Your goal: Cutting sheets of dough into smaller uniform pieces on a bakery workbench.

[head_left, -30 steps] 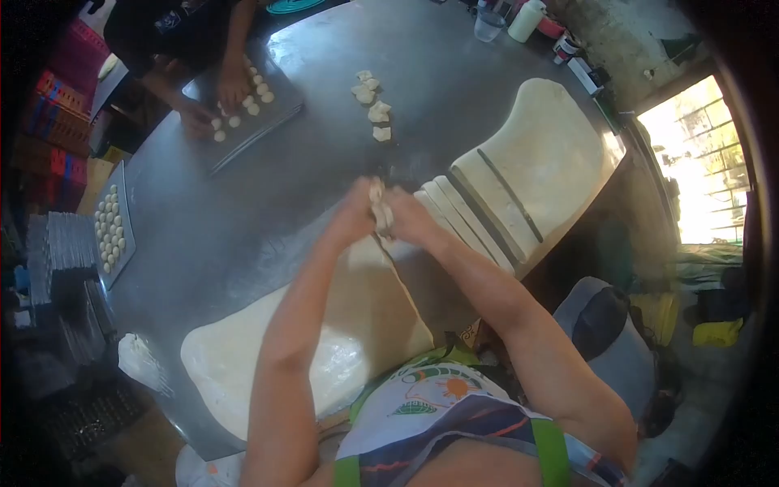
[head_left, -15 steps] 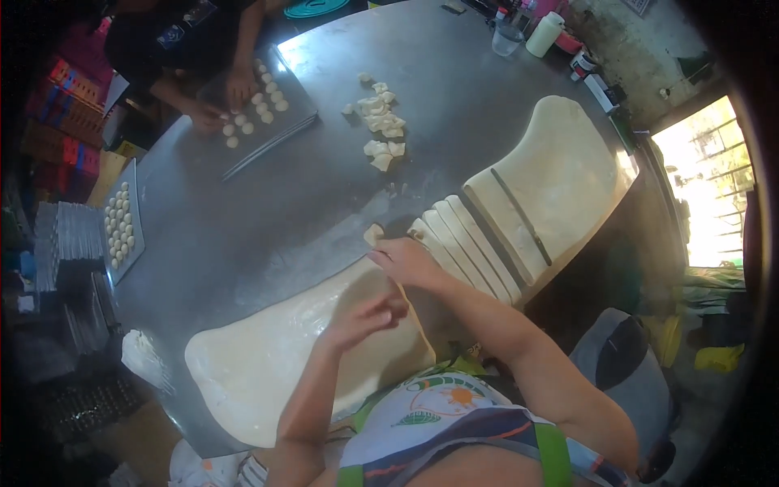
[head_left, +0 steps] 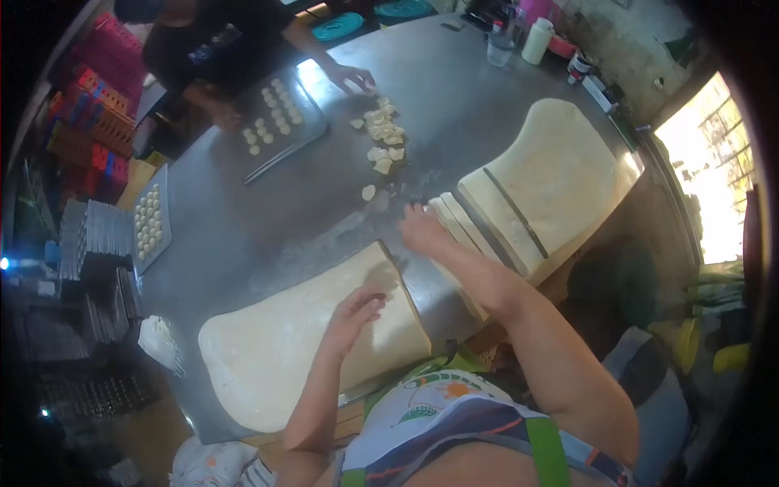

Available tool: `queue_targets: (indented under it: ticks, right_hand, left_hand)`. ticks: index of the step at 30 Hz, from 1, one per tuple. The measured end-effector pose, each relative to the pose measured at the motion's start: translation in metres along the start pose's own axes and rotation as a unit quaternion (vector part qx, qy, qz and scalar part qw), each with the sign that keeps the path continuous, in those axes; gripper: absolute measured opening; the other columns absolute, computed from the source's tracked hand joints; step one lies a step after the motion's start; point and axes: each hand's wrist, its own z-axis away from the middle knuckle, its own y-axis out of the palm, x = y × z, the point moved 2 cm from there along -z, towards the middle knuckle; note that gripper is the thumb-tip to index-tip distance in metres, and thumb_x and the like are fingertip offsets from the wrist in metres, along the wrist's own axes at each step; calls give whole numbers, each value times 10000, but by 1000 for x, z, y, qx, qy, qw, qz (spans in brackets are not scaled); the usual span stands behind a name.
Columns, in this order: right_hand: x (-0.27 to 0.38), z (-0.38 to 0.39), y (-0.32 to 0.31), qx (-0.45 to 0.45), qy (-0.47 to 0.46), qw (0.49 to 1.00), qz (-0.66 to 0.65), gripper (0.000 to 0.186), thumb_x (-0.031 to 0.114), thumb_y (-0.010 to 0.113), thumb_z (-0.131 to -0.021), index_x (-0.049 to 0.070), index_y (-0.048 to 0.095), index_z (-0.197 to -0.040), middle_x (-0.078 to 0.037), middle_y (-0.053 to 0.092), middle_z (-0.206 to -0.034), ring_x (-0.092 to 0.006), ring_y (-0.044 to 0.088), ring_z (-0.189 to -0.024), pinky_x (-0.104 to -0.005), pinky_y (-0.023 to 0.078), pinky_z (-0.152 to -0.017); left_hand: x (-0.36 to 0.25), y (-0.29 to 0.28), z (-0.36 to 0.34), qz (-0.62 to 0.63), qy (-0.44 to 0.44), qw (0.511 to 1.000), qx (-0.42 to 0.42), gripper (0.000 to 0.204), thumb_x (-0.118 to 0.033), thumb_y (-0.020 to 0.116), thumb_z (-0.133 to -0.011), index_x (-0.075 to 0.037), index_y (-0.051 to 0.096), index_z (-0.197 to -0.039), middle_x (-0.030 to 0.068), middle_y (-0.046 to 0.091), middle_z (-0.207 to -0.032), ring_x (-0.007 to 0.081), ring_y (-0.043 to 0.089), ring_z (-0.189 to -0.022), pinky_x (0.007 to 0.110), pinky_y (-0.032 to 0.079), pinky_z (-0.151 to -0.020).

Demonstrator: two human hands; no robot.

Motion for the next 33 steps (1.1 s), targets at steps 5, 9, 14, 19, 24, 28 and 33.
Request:
queue_targets:
  ticks: [5, 9, 14, 19, 24, 28, 33]
  right_hand:
    - [3, 98, -26, -36, -45, 966, -251, 142, 67, 640, -755, 60, 667, -894, -163, 599, -953, -358, 602, -865, -454, 511, -766]
    - [3, 156, -164, -111, -107, 874, -461, 127, 1, 668, -756, 59, 602, -848, -116, 583, -869, -302, 592, -762, -391, 488, -689]
    - [-18, 213, -270, -267, -163, 773, -552, 180, -30, 730, -768, 57, 610, -868, -74, 591, -829, -243, 590, -771, -324, 469, -674]
    - [-63, 255, -235, -319, 7, 752, -576, 236, -30, 745, -771, 48, 618, -954, -100, 628, -883, -218, 599, -817, -310, 480, -726]
    - [-51, 280, -120, -247, 116, 839, -472, 236, 46, 740, -792, 26, 628, -999, -146, 629, -950, -288, 624, -872, -362, 497, -792]
    - [-2, 269, 3, -200, 82, 870, -443, 217, 92, 716, -797, 39, 635, -991, -143, 628, -942, -319, 616, -919, -409, 493, -815]
    - [49, 229, -111, -209, 14, 913, -351, 181, 65, 672, -779, 61, 644, -958, -143, 615, -955, -346, 586, -964, -444, 482, -838]
  left_hand:
    - [60, 45, -13, -86, -3, 995, 56, 466, -120, 661, -931, -29, 512, -1363, 99, 621, -1207, 188, 599, -1118, 335, 486, -969]
    - [91, 113, -46, -157, 266, 950, 36, 543, -215, 730, -848, -22, 542, -1320, 128, 630, -1229, 226, 611, -1098, 361, 486, -927]
    - [94, 185, -67, -165, 279, 940, 106, 487, -149, 686, -835, -27, 565, -1290, 126, 632, -1232, 242, 606, -1122, 369, 464, -963]
    - [74, 127, -38, -179, 157, 969, -71, 461, -2, 668, -776, -72, 588, -1225, 130, 658, -1160, 286, 622, -1111, 395, 476, -966]
    - [-71, 59, 47, -420, 264, 861, -113, 422, 9, 678, -743, -56, 591, -1151, 193, 654, -1117, 362, 602, -1117, 412, 481, -937]
    - [-5, -45, 4, -649, 111, 753, -3, 506, -161, 793, -729, -81, 618, -1197, 213, 608, -1173, 408, 548, -1148, 472, 463, -970]
    - [-26, 55, 20, -513, 239, 820, 87, 649, -221, 878, -662, -64, 589, -1222, 195, 563, -1222, 392, 517, -1194, 428, 441, -1030]
